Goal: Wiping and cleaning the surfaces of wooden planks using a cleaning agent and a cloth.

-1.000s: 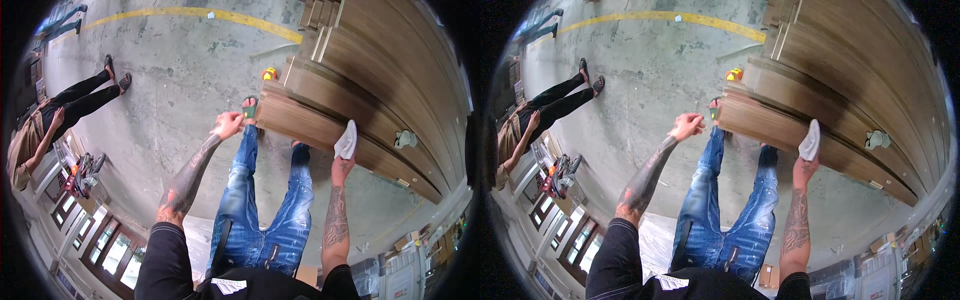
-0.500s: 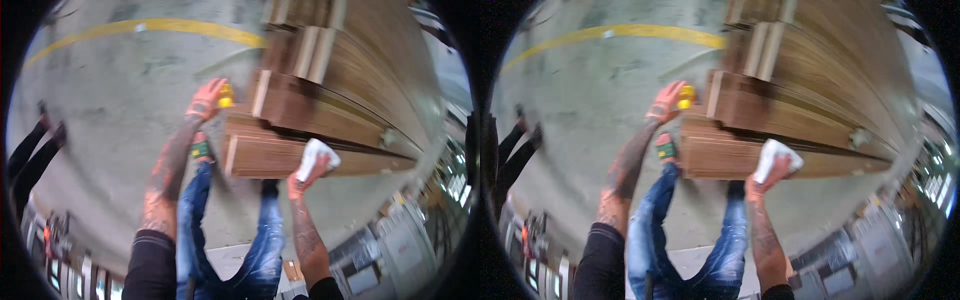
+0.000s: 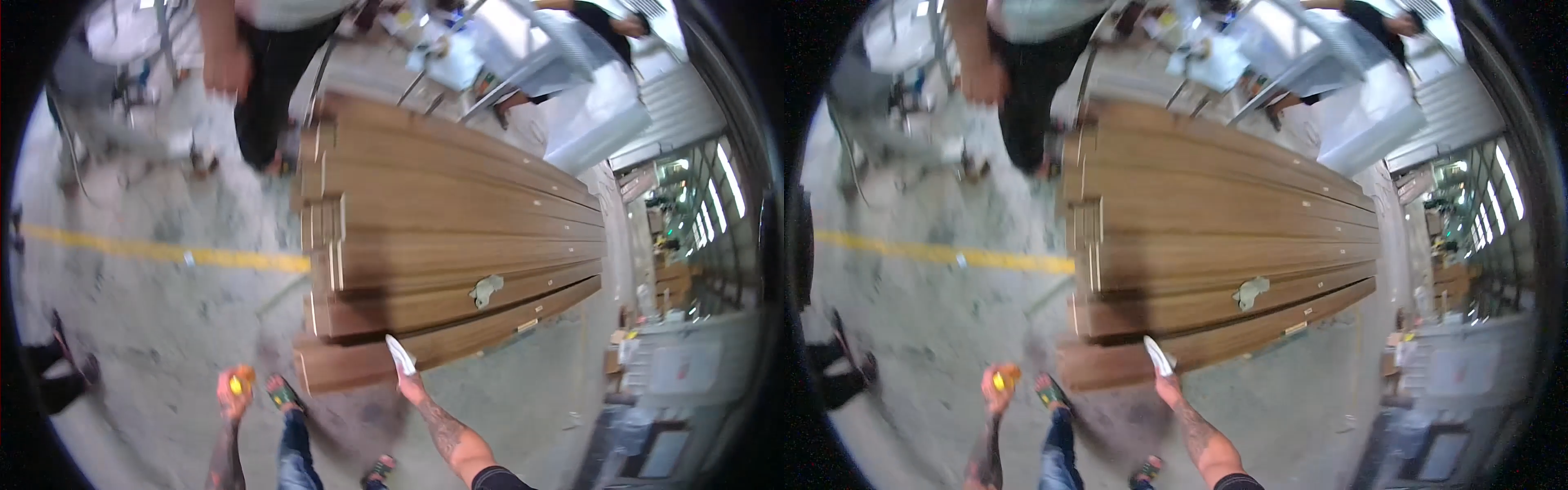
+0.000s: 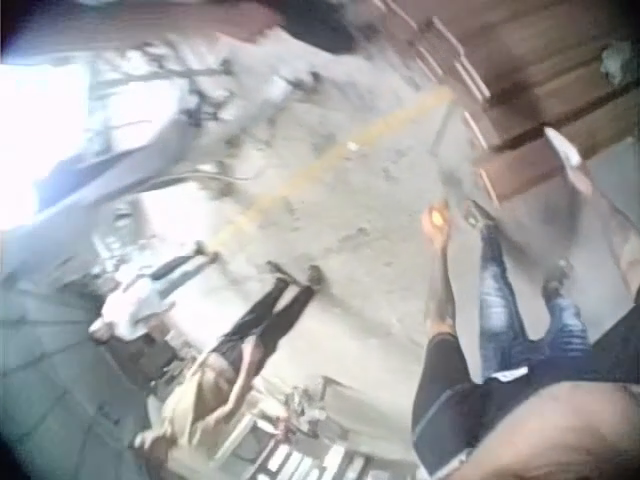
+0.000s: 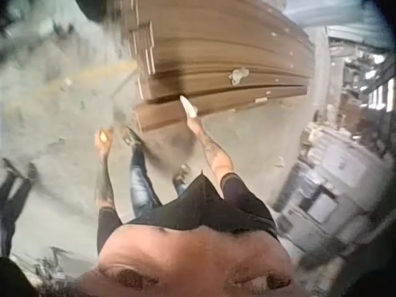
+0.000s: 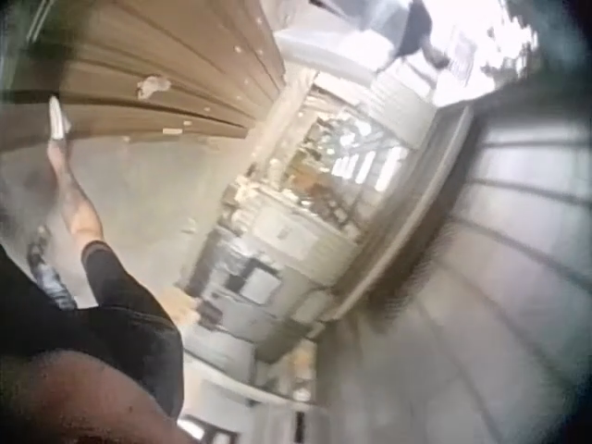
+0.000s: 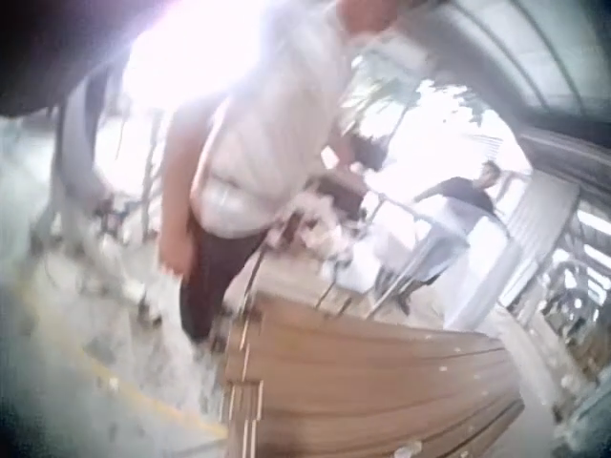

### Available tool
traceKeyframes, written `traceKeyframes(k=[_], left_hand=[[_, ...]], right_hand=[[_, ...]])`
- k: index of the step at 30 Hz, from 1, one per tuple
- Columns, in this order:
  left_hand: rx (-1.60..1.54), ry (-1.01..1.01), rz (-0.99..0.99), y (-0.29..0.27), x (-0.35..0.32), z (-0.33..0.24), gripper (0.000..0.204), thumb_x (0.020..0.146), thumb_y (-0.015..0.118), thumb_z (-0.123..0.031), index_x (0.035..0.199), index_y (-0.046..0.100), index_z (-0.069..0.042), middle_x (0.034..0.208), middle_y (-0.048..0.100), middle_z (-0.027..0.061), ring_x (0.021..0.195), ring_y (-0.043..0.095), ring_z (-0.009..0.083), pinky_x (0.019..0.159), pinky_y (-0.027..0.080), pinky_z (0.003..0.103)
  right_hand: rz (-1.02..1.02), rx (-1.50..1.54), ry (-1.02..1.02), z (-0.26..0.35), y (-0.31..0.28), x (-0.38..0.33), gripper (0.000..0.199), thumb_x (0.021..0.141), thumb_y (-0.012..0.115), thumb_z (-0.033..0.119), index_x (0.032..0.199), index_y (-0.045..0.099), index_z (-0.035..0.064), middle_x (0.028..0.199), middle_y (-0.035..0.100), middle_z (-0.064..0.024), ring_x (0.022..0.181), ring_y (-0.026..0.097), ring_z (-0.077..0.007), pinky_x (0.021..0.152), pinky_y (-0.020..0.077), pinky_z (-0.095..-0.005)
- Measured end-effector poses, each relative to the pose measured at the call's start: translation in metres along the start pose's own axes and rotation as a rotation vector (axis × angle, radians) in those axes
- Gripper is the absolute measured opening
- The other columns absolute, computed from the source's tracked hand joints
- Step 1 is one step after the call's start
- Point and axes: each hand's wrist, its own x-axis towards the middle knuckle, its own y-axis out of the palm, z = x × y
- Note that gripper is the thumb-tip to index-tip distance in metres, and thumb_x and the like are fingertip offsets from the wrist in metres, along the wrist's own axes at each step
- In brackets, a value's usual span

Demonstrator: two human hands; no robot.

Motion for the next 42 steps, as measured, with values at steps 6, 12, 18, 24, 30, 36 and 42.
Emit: traceKeyframes(k=[6, 12, 18, 24, 30, 36, 42], left_hand=[[-0.150, -0.106, 0.087, -0.143, -0.064, -0.081, 0.053, 0.070, 0.078, -0.015, 0.116, 0.055, -0.003, 0.100, 0.064, 0.0105, 0.093, 0.065, 0.0252, 0.084, 0.054, 0.038], [-0.284, 0.006, -0.134, -0.193, -0.159, -0.215, 0.064, 0.070, 0.079, -0.014, 0.125, 0.049, -0.005, 0.105, 0.058, 0.0065, 0.096, 0.059, 0.0192, 0.087, 0.053, 0.036], [-0.367, 0.070, -0.027, -0.137, -0.214, -0.352, 0.065, 0.076, 0.083, -0.014, 0.129, 0.047, -0.008, 0.107, 0.064, 0.0076, 0.096, 0.065, 0.0184, 0.087, 0.056, 0.034], [-0.466, 0.145, 0.309, -0.111, -0.234, -0.482, 0.065, 0.076, 0.084, -0.018, 0.132, 0.053, -0.007, 0.111, 0.068, 0.0079, 0.101, 0.068, 0.0181, 0.089, 0.056, 0.034], [-0.399, 0.407, 0.426, -0.088, -0.259, -0.555, 0.066, 0.075, 0.084, -0.021, 0.131, 0.053, -0.007, 0.111, 0.070, 0.0096, 0.101, 0.069, 0.0189, 0.088, 0.056, 0.034], [-0.440, 0.361, 0.486, -0.096, -0.277, -0.554, 0.067, 0.077, 0.084, -0.021, 0.135, 0.053, -0.006, 0.116, 0.069, 0.0108, 0.104, 0.069, 0.0198, 0.093, 0.054, 0.034], [-0.284, 0.481, 0.539, -0.093, -0.278, -0.567, 0.063, 0.078, 0.084, -0.025, 0.133, 0.059, -0.005, 0.114, 0.069, 0.0089, 0.104, 0.067, 0.0191, 0.092, 0.053, 0.033]], right_hand=[[0.101, -0.605, -0.331, -0.112, -0.026, -0.133, 0.058, 0.105, 0.035, 0.047, 0.131, 0.057, -0.0005, 0.123, 0.063, -0.0280, 0.116, 0.062, -0.0391, 0.102, 0.0456, -0.0492], [0.087, 0.090, -0.307, -0.250, -0.040, -0.264, 0.055, 0.103, 0.048, 0.045, 0.130, 0.061, -0.0007, 0.127, 0.067, -0.0181, 0.116, 0.065, -0.0283, 0.102, 0.0469, -0.0365], [-0.035, 0.360, -0.268, -0.331, -0.140, -0.259, 0.064, 0.103, 0.048, 0.051, 0.131, 0.059, -0.0052, 0.125, 0.067, -0.0192, 0.114, 0.064, -0.0244, 0.094, 0.0516, -0.0389], [-0.417, 0.452, -0.241, -0.290, -0.271, -0.317, 0.061, 0.102, 0.053, 0.043, 0.134, 0.053, -0.0079, 0.126, 0.065, -0.0197, 0.111, 0.064, -0.0316, 0.091, 0.0499, -0.0408], [-0.550, 0.921, -0.310, -0.204, -0.273, -0.391, 0.061, 0.100, 0.057, 0.041, 0.131, 0.054, -0.0113, 0.128, 0.063, -0.0189, 0.119, 0.058, -0.0253, 0.099, 0.0455, -0.0375], [-0.106, 0.799, -0.568, -0.155, -0.229, -0.398, 0.046, 0.098, 0.062, 0.026, 0.133, 0.057, -0.0026, 0.127, 0.065, -0.0107, 0.116, 0.060, -0.0209, 0.098, 0.0474, -0.0339], [-0.030, 0.765, -0.666, -0.122, -0.246, -0.415, 0.041, 0.098, 0.061, 0.022, 0.131, 0.059, -0.0015, 0.123, 0.066, -0.0077, 0.113, 0.061, -0.0176, 0.097, 0.0482, -0.0315]])
